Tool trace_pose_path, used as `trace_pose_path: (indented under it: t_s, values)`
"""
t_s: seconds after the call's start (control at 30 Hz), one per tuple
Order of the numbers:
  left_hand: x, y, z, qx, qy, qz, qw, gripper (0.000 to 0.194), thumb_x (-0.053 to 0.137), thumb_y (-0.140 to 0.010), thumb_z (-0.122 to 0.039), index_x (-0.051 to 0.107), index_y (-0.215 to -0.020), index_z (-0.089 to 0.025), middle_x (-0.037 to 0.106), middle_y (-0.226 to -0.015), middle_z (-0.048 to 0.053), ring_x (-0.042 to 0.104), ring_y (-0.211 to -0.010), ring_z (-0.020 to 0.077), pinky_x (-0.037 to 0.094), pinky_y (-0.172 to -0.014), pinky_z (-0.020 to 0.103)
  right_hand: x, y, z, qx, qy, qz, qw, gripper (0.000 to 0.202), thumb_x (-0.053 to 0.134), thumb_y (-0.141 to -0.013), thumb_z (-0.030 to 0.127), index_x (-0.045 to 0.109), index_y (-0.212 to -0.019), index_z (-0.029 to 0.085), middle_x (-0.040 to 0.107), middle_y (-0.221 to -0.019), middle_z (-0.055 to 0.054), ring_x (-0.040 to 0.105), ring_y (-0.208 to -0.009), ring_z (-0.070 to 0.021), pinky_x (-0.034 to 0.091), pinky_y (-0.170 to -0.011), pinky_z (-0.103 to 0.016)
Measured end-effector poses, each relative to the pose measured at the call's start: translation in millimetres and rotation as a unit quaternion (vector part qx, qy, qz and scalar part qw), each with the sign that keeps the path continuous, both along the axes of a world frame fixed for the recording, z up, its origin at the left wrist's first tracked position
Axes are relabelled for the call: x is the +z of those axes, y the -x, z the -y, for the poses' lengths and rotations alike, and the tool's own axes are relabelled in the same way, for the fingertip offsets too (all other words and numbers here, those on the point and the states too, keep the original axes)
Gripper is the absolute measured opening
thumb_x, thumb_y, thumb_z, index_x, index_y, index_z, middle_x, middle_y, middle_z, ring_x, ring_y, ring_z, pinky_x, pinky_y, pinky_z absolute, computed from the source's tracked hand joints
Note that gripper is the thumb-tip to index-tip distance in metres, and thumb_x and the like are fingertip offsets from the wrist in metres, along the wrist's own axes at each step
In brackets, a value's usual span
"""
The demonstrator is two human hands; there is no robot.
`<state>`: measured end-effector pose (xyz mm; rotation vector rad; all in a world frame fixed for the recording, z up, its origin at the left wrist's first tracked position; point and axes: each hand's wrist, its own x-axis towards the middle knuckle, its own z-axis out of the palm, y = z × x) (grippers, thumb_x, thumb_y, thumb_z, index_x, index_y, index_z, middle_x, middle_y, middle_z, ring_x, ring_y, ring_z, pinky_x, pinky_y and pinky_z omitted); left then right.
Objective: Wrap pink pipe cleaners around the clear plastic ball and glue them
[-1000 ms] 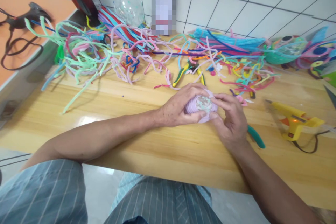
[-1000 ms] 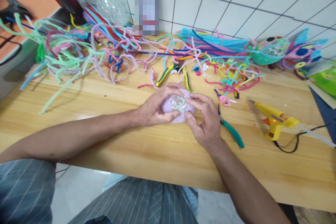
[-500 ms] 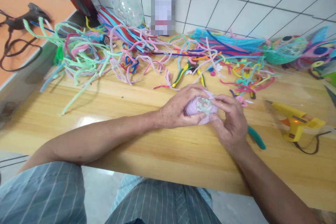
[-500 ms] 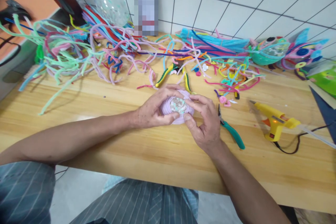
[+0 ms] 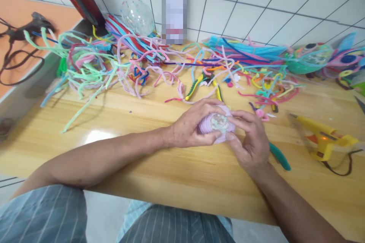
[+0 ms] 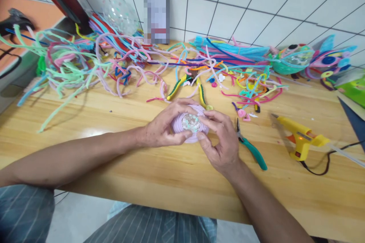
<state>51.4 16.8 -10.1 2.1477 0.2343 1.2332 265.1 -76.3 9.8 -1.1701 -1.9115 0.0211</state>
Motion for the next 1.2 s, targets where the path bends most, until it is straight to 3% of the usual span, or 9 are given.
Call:
trace_pose_path:
  t_s: [1.2]
  values:
    - [-1.5, 0.0, 0.1, 0.001, 0.002, -0.004, 1.0, 0.052, 0.074, -0.092, -0.035, 0.053, -0.138, -0.024, 0.067, -0.138, 0.016, 0.062, -0.139, 0.0322, 0.054, -0.115, 0.055, 2.1, 0.5, -0.5, 0.005, 0.006, 0.004, 1.0, 0.046, 0.07, -0.096, 0.025, 0.065, -0.141, 0.033, 0.072, -0.131, -0.009, 0.072, -0.117, -0.0288, 0.059, -0.099, -0.051]
